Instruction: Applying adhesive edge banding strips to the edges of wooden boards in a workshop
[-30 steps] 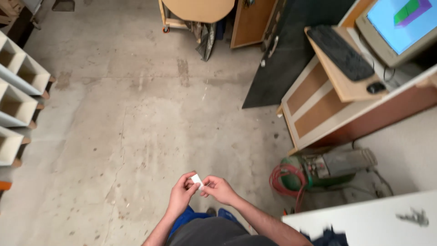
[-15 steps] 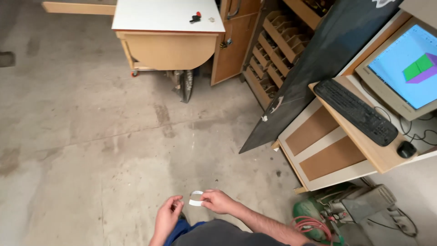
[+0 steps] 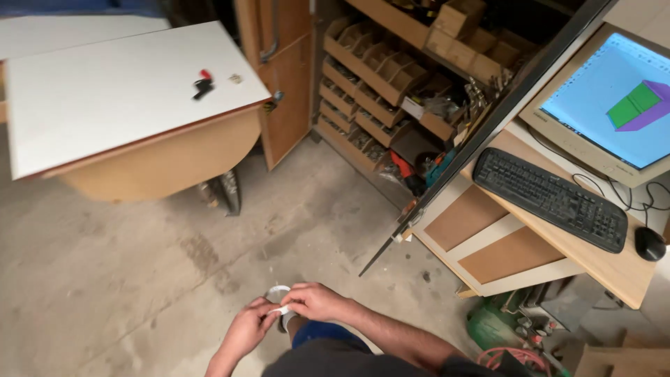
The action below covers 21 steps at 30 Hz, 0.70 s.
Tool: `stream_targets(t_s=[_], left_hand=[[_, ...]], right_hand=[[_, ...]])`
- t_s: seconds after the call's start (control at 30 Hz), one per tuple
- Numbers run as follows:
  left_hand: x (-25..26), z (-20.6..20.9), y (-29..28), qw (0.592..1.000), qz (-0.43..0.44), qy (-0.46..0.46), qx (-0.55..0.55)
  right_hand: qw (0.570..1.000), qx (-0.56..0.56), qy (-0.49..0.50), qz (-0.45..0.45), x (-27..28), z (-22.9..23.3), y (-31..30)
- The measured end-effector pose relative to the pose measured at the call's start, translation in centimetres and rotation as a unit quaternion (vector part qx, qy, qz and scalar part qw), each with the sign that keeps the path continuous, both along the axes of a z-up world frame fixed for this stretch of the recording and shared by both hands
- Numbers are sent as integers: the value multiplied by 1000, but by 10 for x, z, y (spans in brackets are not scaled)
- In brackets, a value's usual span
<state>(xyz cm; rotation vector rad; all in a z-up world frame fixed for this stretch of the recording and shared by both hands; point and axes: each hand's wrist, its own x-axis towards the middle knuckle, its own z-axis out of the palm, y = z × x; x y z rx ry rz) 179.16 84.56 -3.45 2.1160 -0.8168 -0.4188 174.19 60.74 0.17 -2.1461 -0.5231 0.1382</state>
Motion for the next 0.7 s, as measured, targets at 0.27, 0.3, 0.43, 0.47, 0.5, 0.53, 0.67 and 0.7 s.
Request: stream_targets(t_s=[0.27,0.3,0.43,0.47,0.5,0.53,0.67,0.7], left_hand=[[248,7,-104,997,-35,-29,-58],[278,24,-128,997,-21,-44,-54],[360,54,-206,990,-43,14,-134],[385,46,-228,987,-51,22,-151],[407,36,-249,984,-60,33,-166],[425,28,-269,982,-79,34,-166],[503,15,-353,976,-157,102,-109],[519,14,-364,972,-190,120,-71]], right_hand=[[992,7,-82,-99,210,8,-92],[990,3,-83,-115,237,18,-112],[961,-35,-165,-219,312,23,-192],[937,-83,-153,-302,331,14,-223],[904,-129,-137,-383,347,4,-251],[897,-132,-136,-400,361,10,-286],[768,-99,-217,-594,422,84,-428],[706,-115,-226,-661,434,109,-454]])
